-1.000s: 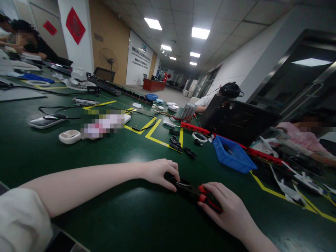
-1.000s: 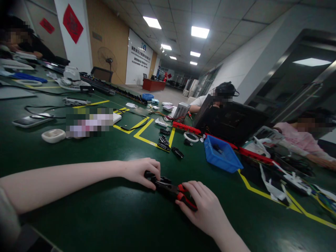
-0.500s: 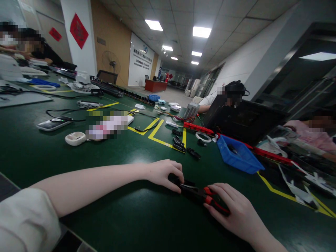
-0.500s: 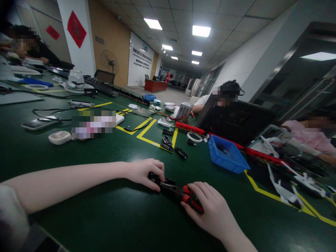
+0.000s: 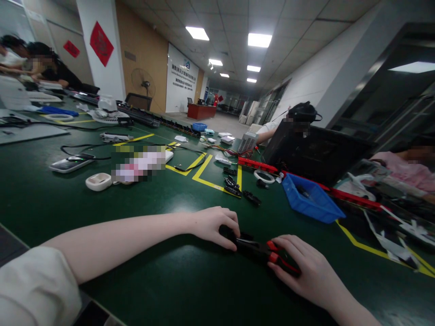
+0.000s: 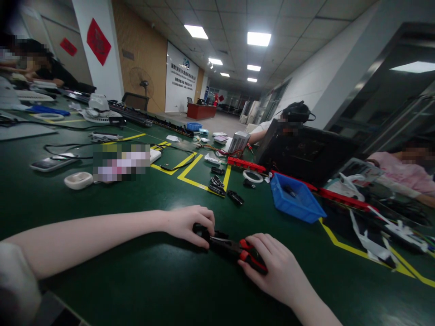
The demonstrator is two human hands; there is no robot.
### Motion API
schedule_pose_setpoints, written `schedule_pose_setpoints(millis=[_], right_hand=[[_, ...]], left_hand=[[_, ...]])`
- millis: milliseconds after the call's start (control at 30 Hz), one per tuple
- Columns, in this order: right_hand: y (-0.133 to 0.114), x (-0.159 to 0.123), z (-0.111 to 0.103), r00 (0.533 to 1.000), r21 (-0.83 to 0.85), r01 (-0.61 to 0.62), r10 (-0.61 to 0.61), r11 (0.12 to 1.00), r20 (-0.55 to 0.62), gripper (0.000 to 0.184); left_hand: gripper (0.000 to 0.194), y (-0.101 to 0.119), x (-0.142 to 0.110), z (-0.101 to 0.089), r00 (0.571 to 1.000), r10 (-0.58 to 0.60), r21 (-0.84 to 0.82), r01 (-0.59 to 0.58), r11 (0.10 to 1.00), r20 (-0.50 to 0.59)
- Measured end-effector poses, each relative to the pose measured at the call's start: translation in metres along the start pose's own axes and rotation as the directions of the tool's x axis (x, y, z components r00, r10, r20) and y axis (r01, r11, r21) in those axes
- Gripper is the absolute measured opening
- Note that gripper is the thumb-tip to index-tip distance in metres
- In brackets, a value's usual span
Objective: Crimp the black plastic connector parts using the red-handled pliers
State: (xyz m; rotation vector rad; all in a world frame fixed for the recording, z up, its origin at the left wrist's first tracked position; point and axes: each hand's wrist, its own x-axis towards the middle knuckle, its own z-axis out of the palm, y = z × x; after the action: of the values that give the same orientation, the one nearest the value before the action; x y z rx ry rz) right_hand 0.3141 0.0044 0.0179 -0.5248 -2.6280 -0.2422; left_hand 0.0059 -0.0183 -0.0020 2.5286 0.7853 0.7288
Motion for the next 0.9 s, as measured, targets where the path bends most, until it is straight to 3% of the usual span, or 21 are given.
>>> schedule_pose_setpoints(millis=[900], right_hand=[[-0.0042, 0.0019, -0.0017, 0.998, 0.048, -0.05, 0.048, 0.998, 0.034, 0.029]], left_hand=[[0.028, 0.0012, -0.0033, -0.0016, 1.0, -0.02, 0.014, 0.02, 1.0, 0.016]])
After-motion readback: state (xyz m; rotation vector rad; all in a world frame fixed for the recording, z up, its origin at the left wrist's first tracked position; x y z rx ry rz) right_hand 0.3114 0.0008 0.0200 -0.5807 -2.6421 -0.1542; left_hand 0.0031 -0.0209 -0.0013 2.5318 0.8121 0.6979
